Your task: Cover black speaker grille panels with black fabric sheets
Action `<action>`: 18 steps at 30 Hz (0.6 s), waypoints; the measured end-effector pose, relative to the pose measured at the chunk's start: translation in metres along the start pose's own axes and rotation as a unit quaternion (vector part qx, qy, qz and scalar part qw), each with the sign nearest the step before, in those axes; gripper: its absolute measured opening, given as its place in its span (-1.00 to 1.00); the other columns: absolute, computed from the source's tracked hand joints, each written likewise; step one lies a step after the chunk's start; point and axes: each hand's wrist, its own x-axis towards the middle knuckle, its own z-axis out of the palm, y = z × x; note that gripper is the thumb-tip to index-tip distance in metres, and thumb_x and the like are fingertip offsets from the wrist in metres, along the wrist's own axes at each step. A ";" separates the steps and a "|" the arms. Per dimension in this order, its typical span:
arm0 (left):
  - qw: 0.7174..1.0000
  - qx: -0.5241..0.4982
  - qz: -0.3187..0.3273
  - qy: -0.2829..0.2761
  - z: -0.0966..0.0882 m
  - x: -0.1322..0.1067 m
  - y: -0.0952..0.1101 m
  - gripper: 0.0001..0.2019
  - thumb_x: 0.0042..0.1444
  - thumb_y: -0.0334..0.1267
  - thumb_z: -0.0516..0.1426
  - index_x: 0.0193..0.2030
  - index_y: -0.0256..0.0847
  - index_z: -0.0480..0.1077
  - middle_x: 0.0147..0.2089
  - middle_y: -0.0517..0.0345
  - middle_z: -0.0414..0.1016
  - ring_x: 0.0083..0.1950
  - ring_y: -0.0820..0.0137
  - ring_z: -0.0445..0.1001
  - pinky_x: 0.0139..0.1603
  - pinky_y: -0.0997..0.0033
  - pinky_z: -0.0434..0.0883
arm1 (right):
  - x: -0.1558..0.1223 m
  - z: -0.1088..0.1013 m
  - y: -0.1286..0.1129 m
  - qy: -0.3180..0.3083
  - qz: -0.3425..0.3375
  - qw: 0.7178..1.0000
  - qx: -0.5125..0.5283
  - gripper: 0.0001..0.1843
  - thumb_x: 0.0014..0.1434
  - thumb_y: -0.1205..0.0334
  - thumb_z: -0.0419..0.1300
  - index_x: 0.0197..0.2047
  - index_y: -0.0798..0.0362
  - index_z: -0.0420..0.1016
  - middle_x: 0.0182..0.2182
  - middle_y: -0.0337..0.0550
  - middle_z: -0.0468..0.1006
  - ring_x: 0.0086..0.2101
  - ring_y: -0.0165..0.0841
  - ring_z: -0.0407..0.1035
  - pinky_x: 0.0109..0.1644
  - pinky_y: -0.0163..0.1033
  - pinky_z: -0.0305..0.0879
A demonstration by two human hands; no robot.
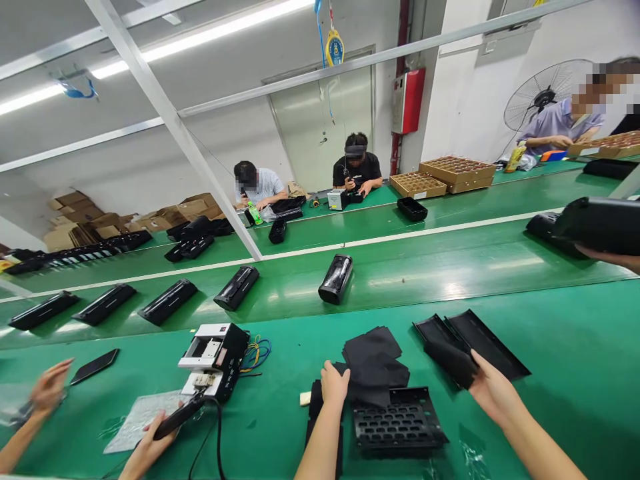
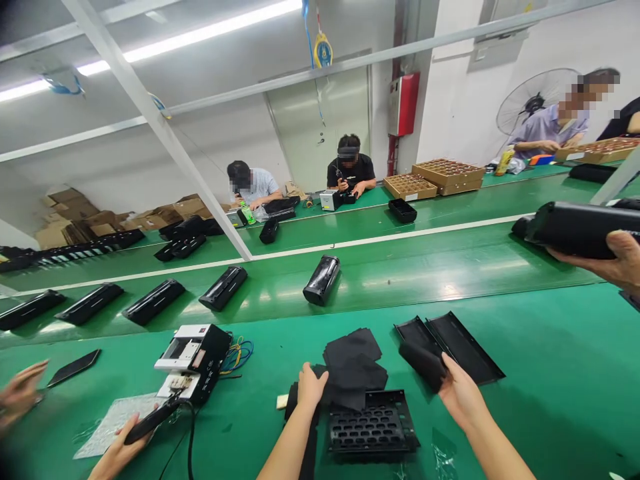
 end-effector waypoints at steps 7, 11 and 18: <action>0.960 -0.172 0.174 -0.137 -0.015 -0.056 0.054 -0.45 -0.09 -0.19 0.08 0.08 -0.22 0.06 0.10 -0.08 0.13 0.13 0.28 0.11 0.07 0.32 0.12 | -0.043 0.050 0.007 -0.176 0.186 0.962 0.100 -0.71 0.00 0.13 0.06 -0.35 0.12 0.52 -0.40 -0.04 0.57 -0.23 -0.18 0.38 -0.01 -0.06 0.20; 0.844 -0.404 0.136 -0.325 -0.029 -0.087 0.072 -0.52 -0.21 -0.29 0.17 -0.07 -0.28 0.22 -0.10 -0.04 0.37 -0.09 0.30 0.33 -0.04 0.30 0.24 | -0.062 0.068 0.009 -0.211 0.212 0.945 0.130 -0.71 0.01 0.10 0.05 -0.39 0.07 0.53 -0.41 -0.09 0.57 -0.21 -0.20 0.37 0.01 -0.07 0.17; 0.788 -0.443 0.134 -0.406 -0.104 -0.115 0.081 -0.43 -0.32 -0.51 0.13 -0.05 -0.15 0.28 -0.04 0.15 0.36 -0.08 0.34 0.30 -0.10 0.43 0.23 | -0.100 0.086 -0.008 -0.272 0.185 0.938 0.110 -0.59 -0.03 -0.08 0.05 -0.18 -0.06 0.44 -0.18 -0.11 0.50 -0.13 -0.25 0.31 -0.05 -0.14 0.20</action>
